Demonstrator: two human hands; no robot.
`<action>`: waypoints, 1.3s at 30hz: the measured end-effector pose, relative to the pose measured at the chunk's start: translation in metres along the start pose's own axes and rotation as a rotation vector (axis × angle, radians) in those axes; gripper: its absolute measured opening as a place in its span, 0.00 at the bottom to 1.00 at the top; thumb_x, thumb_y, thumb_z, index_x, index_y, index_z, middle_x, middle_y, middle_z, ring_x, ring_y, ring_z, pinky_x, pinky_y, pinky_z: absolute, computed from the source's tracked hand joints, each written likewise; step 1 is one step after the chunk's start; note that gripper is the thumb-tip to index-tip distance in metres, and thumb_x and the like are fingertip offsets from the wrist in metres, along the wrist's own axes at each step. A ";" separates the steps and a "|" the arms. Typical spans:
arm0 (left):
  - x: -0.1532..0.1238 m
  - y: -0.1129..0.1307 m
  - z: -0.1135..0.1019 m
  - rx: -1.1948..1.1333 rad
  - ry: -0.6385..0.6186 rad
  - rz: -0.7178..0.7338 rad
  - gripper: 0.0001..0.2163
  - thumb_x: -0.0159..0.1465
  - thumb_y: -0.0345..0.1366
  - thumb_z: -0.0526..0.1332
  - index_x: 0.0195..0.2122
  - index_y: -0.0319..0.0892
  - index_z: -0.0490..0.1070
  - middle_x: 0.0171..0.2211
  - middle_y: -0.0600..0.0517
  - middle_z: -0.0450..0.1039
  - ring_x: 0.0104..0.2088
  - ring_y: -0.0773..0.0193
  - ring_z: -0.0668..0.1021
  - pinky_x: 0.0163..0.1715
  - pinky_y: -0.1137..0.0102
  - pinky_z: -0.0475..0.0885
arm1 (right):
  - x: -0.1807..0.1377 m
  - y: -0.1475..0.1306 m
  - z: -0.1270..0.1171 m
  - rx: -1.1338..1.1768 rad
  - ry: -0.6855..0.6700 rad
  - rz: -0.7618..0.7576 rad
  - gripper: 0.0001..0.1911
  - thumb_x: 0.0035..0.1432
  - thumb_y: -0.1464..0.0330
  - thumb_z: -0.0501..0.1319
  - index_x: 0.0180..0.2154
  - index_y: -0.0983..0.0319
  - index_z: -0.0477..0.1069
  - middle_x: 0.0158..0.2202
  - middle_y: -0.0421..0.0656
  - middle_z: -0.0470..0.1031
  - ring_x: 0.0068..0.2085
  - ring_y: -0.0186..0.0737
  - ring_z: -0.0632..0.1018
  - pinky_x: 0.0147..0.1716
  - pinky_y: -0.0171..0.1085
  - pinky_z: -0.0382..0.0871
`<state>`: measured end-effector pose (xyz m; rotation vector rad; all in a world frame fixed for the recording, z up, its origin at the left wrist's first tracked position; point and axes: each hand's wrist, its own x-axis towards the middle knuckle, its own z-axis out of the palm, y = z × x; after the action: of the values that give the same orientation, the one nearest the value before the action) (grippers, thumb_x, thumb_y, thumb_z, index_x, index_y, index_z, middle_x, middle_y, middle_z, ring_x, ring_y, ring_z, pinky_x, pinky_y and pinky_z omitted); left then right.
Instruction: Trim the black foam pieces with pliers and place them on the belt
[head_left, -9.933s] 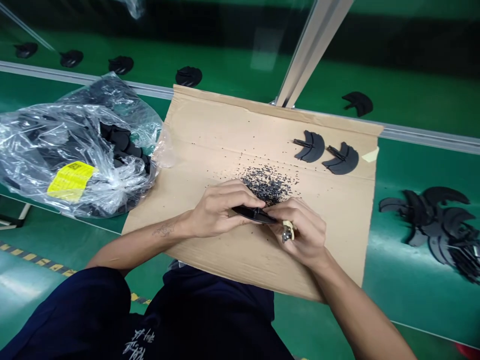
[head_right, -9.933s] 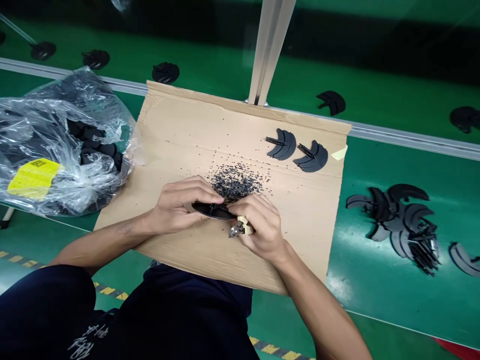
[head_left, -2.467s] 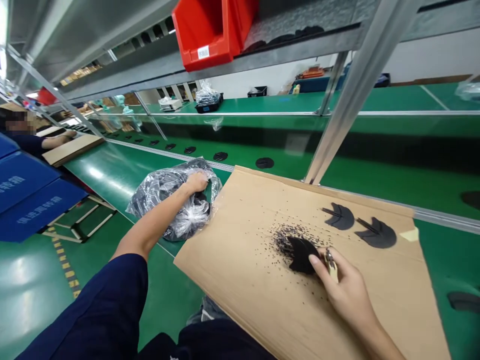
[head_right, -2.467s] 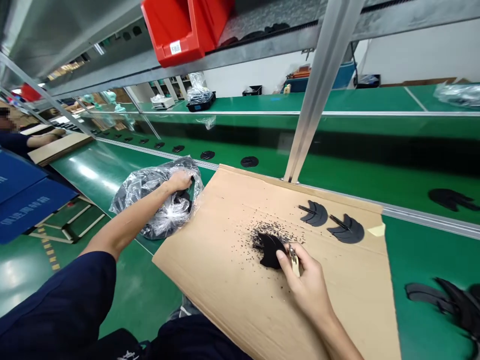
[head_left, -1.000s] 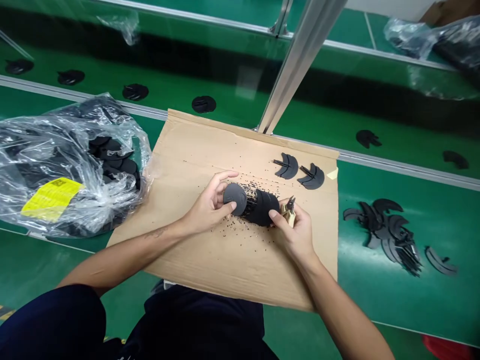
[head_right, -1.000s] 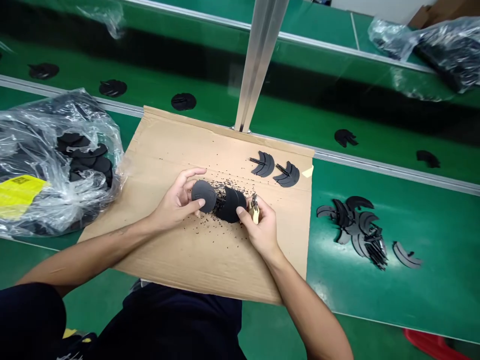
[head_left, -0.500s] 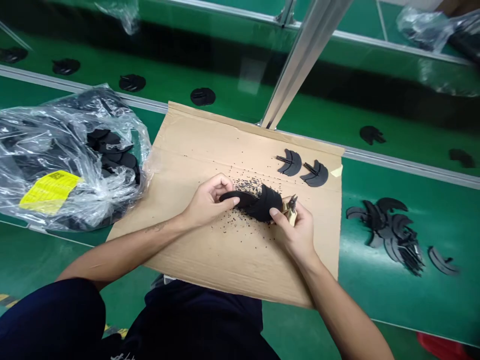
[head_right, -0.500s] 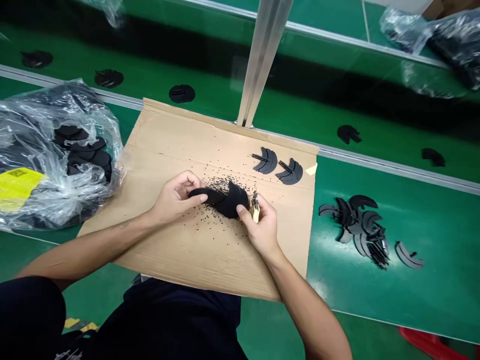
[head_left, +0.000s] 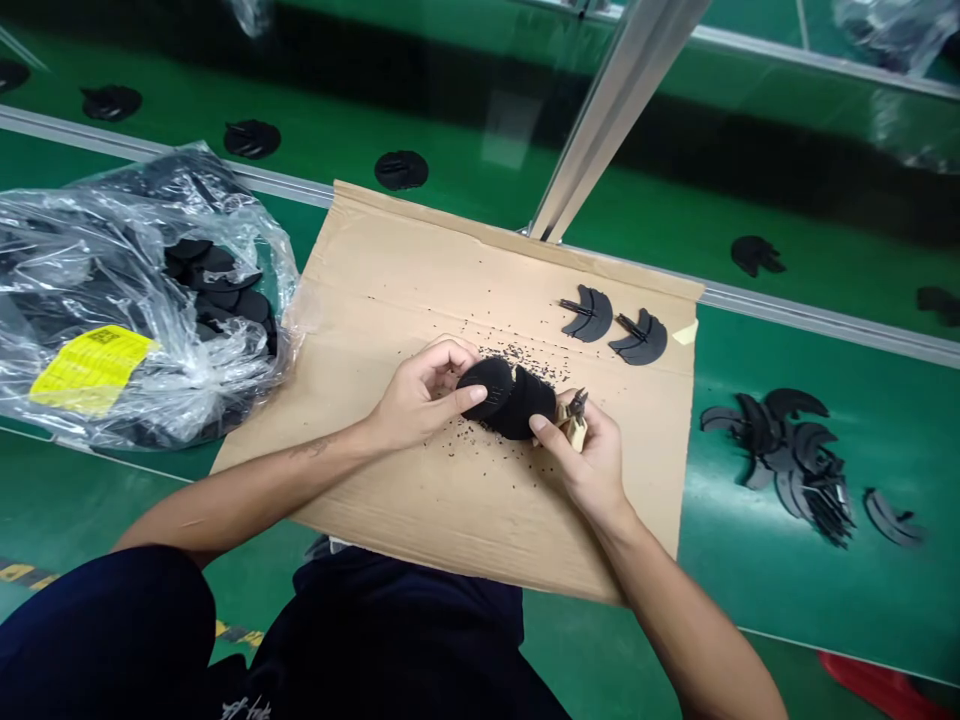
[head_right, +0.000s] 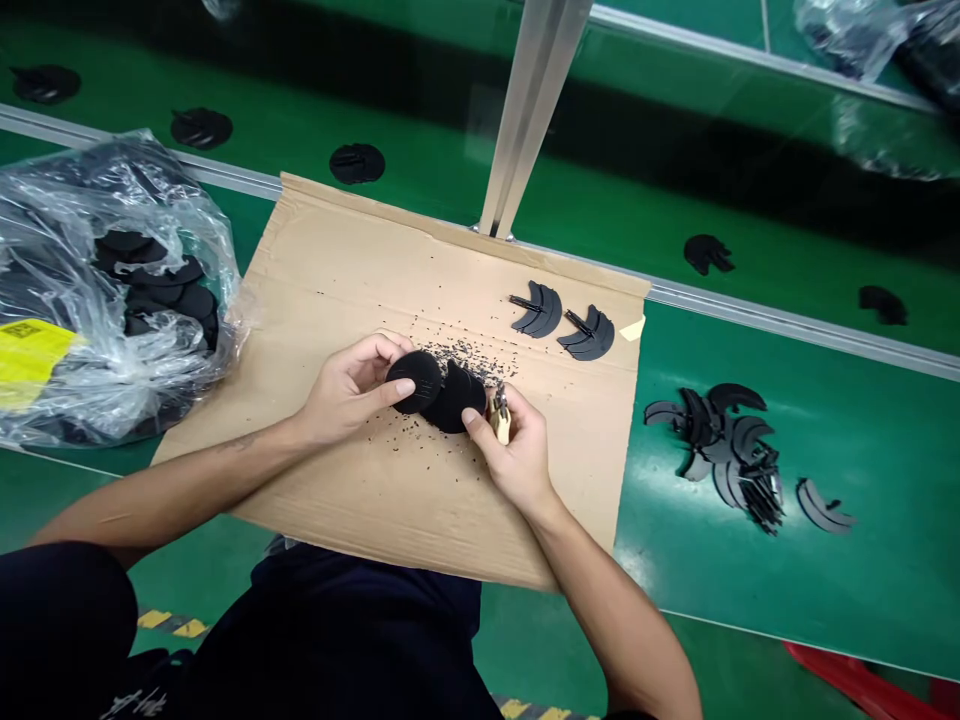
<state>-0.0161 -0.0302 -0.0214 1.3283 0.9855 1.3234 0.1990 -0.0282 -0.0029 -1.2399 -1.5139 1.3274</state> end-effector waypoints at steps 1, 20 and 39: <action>0.000 0.000 0.000 -0.002 -0.021 -0.016 0.12 0.63 0.40 0.69 0.32 0.39 0.69 0.40 0.49 0.70 0.41 0.66 0.74 0.35 0.75 0.72 | 0.000 -0.001 0.000 -0.003 -0.005 -0.009 0.21 0.58 0.55 0.68 0.27 0.58 0.61 0.22 0.33 0.59 0.24 0.32 0.61 0.25 0.34 0.55; -0.005 0.000 0.004 -0.108 -0.071 -0.199 0.12 0.62 0.40 0.70 0.39 0.40 0.70 0.32 0.54 0.75 0.30 0.72 0.78 0.30 0.79 0.74 | 0.002 -0.007 0.000 -0.022 -0.126 -0.024 0.21 0.58 0.53 0.68 0.27 0.58 0.63 0.23 0.34 0.58 0.24 0.32 0.59 0.26 0.35 0.57; -0.011 0.008 0.003 0.405 -0.191 0.265 0.10 0.66 0.36 0.66 0.47 0.41 0.75 0.39 0.48 0.80 0.34 0.67 0.79 0.35 0.72 0.77 | -0.001 0.002 0.001 -0.239 -0.063 -0.437 0.03 0.60 0.70 0.67 0.35 0.58 0.73 0.32 0.42 0.78 0.33 0.40 0.78 0.35 0.40 0.74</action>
<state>-0.0144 -0.0432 -0.0159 1.9113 1.0024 1.1966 0.1984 -0.0296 -0.0050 -0.9354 -1.9000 0.9257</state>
